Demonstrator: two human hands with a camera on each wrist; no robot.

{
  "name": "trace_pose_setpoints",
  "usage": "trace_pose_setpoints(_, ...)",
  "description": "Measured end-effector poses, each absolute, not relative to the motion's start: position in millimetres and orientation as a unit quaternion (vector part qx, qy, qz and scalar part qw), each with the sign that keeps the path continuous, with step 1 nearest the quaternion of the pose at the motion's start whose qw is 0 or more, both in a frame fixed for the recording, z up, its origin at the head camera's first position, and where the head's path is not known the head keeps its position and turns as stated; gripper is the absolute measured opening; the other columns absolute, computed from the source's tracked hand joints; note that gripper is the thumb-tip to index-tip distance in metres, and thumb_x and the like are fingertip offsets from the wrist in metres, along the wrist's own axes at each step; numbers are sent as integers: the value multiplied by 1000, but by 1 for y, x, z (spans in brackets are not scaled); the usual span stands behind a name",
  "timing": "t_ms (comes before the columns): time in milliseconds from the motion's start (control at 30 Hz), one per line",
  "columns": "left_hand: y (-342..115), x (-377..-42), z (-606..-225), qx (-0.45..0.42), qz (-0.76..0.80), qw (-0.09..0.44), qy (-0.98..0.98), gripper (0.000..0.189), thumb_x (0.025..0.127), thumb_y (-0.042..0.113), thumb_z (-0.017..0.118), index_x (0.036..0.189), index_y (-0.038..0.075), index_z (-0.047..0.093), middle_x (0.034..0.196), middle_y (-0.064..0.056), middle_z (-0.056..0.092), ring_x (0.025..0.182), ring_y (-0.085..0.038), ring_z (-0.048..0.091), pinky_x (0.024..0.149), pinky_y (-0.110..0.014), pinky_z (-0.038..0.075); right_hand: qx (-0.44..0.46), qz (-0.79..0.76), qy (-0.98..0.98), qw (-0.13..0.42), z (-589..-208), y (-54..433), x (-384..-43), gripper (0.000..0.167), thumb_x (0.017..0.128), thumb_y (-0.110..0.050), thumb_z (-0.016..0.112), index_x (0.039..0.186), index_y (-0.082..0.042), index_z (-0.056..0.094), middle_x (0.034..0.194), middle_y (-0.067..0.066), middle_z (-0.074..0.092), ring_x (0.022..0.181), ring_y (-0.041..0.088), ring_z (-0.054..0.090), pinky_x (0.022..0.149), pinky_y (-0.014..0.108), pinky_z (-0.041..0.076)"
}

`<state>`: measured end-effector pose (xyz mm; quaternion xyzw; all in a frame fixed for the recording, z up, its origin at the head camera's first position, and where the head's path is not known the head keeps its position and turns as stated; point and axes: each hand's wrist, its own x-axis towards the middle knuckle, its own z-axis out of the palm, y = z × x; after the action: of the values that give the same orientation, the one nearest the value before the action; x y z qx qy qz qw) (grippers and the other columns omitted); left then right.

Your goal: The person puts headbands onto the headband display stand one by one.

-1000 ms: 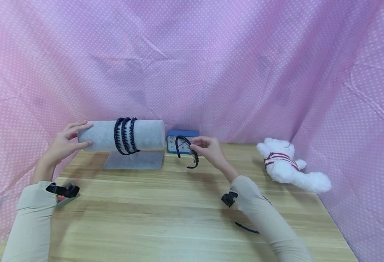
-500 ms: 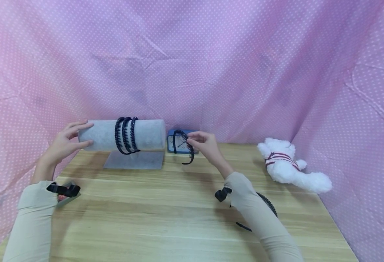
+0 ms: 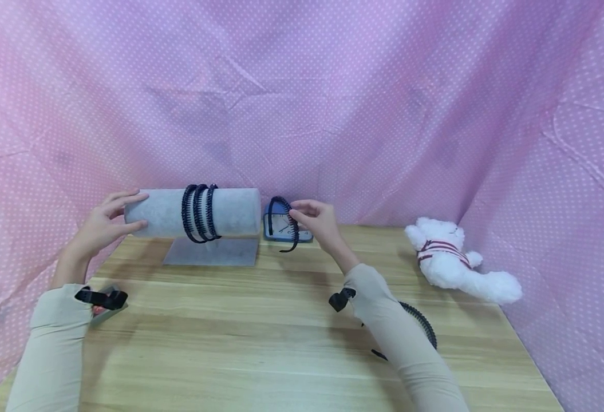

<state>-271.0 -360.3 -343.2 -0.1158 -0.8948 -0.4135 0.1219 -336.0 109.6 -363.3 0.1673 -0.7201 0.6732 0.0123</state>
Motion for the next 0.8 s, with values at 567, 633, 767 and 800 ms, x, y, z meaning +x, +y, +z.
trace_pose_setpoints(567, -361, -275, -346, -105, -407, 127, -898, 63, 93, 5, 73, 150, 3, 48, 162, -21, 27, 135, -48, 38, 82, 2, 37, 165, 696, -698, 25, -353, 85, -342, 29, 93, -5, 73, 118, 9, 68, 94, 2, 78, 80, 7, 72, 74, 33, 64)
trace_pose_setpoints(633, -361, -275, -346, -108, -409, 129, -897, 63, 93, 4, 73, 150, 1, 47, 162, -22, 27, 135, -49, 38, 82, 2, 37, 165, 696, -699, 29, -353, 82, -343, 29, 93, -5, 73, 118, 9, 69, 94, 4, 78, 80, 7, 72, 73, 33, 64)
trace_pose_setpoints(767, -361, -275, -346, -107, -411, 128, -896, 62, 93, 5, 73, 150, 2, 47, 163, -21, 27, 135, -48, 37, 83, 2, 37, 161, 704, -691, 33, -352, 77, -343, 28, 93, -4, 73, 116, 10, 69, 88, -1, 77, 76, 8, 73, 71, 32, 64)
trace_pose_setpoints(800, -361, -274, -346, -105, -412, 126, -896, 62, 94, 5, 73, 150, 3, 48, 163, -20, 27, 135, -47, 37, 83, 2, 38, 159, 707, -689, 34, -352, 76, -344, 28, 93, -4, 73, 116, 11, 69, 87, -2, 77, 74, 8, 73, 70, 31, 64)
